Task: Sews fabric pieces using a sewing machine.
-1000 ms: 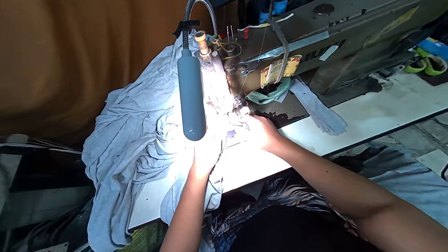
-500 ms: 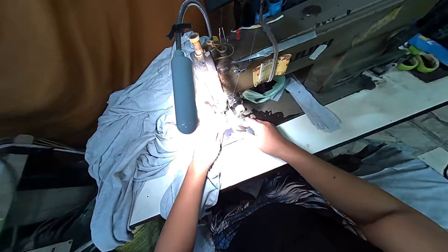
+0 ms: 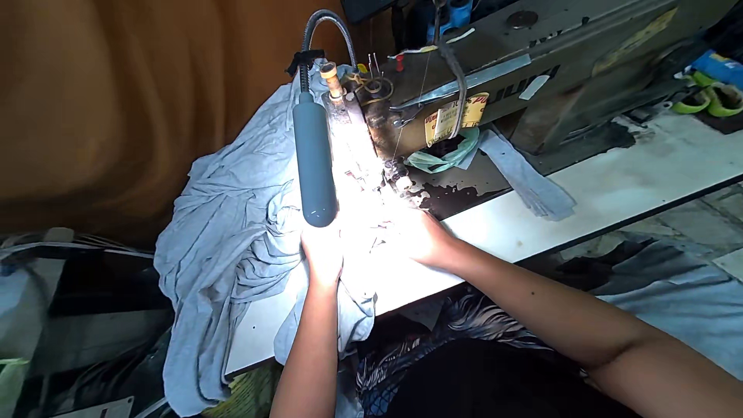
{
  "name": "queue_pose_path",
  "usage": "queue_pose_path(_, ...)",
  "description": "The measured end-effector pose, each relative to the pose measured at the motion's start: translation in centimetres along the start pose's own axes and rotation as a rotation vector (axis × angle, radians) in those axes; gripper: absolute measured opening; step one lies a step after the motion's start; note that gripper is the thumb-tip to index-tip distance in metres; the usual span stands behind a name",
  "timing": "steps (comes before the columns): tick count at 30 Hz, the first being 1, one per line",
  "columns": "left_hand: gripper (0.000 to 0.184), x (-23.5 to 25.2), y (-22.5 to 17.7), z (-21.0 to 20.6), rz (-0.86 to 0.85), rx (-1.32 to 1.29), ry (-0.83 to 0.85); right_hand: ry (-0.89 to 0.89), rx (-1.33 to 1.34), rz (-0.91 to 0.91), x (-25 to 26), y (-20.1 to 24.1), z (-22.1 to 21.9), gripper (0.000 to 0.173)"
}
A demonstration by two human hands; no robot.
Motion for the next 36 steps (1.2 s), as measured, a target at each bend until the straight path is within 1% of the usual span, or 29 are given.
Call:
queue_pose_path(2, 0.014, -0.1, -0.3, 0.1, -0.047, 0.057, -0.025, 0.062, -0.045, -0.047, 0.7, 0.6, -0.4, 0.024)
queue_pose_path(4, 0.010, -0.2, -0.5, 0.2, -0.086, 0.075, -0.026, 0.104, -0.058, -0.072, 1.0, 1.1, -0.6, 0.024)
queue_pose_path(8, 0.010, -0.2, -0.5, 0.3, -0.115, -0.028, -0.006, 0.123, -0.107, -0.059, 1.1, 1.8, -1.2, 0.027)
queue_pose_path(12, 0.015, -0.5, -1.0, 0.2, -0.098, -0.068, 0.008, 0.172, -0.144, -0.124, 1.1, 2.0, -1.5, 0.031)
queue_pose_path(17, 0.020, -1.4, -2.0, 0.5, -0.194, -0.208, 0.095, 0.228, -0.125, -0.217, 1.1, 1.7, -1.7, 0.033)
queue_pose_path(19, 0.021, -2.3, -2.9, 1.6, -0.252, -0.261, 0.148, 0.167, -0.068, -0.196, 1.0, 1.4, -1.5, 0.029)
queue_pose_path(21, 0.019, -4.6, -4.1, 2.9, -0.253, -0.244, 0.258, 0.035, 0.001, -0.078, 1.2, 0.7, -1.0, 0.025)
queue_pose_path(23, 0.014, -8.5, -4.4, 3.3, -0.191, -0.128, 0.468, -0.073, 0.010, 0.075, 1.2, 0.1, -0.5, 0.027)
queue_pose_path(25, 0.015, -12.4, -2.4, 2.0, -0.187, -0.029, 0.735, -0.071, -0.012, 0.182, 1.0, 0.9, 0.3, 0.028)
queue_pose_path(26, 0.015, -13.9, -0.8, 0.9, -0.214, 0.050, 0.831, -0.052, -0.033, 0.256, 0.7, 1.8, 0.3, 0.023)
queue_pose_path(27, 0.015, -15.0, 1.1, -0.2, -0.244, 0.170, 0.886, -0.037, -0.068, 0.366, 0.3, 2.7, 0.0, 0.015)
queue_pose_path(28, 0.015, -15.8, 2.9, -1.3, -0.294, 0.306, 0.904, 0.007, -0.105, 0.461, -0.1, 3.6, -0.5, 0.015)
queue_pose_path(29, 0.017, -16.5, 4.4, -2.1, -0.293, 0.464, 0.939, 0.053, -0.143, 0.543, -0.4, 4.2, -1.2, 0.022)
queue_pose_path(30, 0.026, -16.8, 5.4, -2.6, -0.173, 0.621, 1.019, 0.119, -0.175, 0.592, -0.6, 4.5, -1.9, 0.027)
queue_pose_path(31, 0.035, -16.8, 6.5, -2.9, -0.007, 0.737, 1.097, 0.187, -0.213, 0.610, -0.6, 4.4, -2.6, 0.027)
queue_pose_path(32, 0.040, -16.7, 7.6, -2.7, 0.147, 0.808, 1.133, 0.232, -0.240, 0.617, -0.8, 4.2, -3.1, 0.023)
queue_pose_path(33, 0.043, -16.6, 8.7, -2.1, 0.260, 0.839, 1.118, 0.253, -0.259, 0.624, -1.0, 4.0, -3.2, 0.021)
queue_pose_path(34, 0.045, -16.4, 10.1, -1.0, 0.322, 0.843, 1.051, 0.239, -0.269, 0.634, -1.6, 4.0, -3.0, 0.021)
queue_pose_path(36, 0.048, -16.0, 14.3, 2.5, 0.332, 0.839, 0.826, 0.041, -0.241, 0.751, -3.4, 3.5, -2.3, 0.017)
Point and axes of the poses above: each hand's wrist, its own x-axis towards the middle knuckle, its own z-axis out of the back of the hand, y = z × x, the point moved 3 cm from there along x, towards the middle knuckle, and after that the axes turned 2 degrees about -y, right-handed, at the moved point
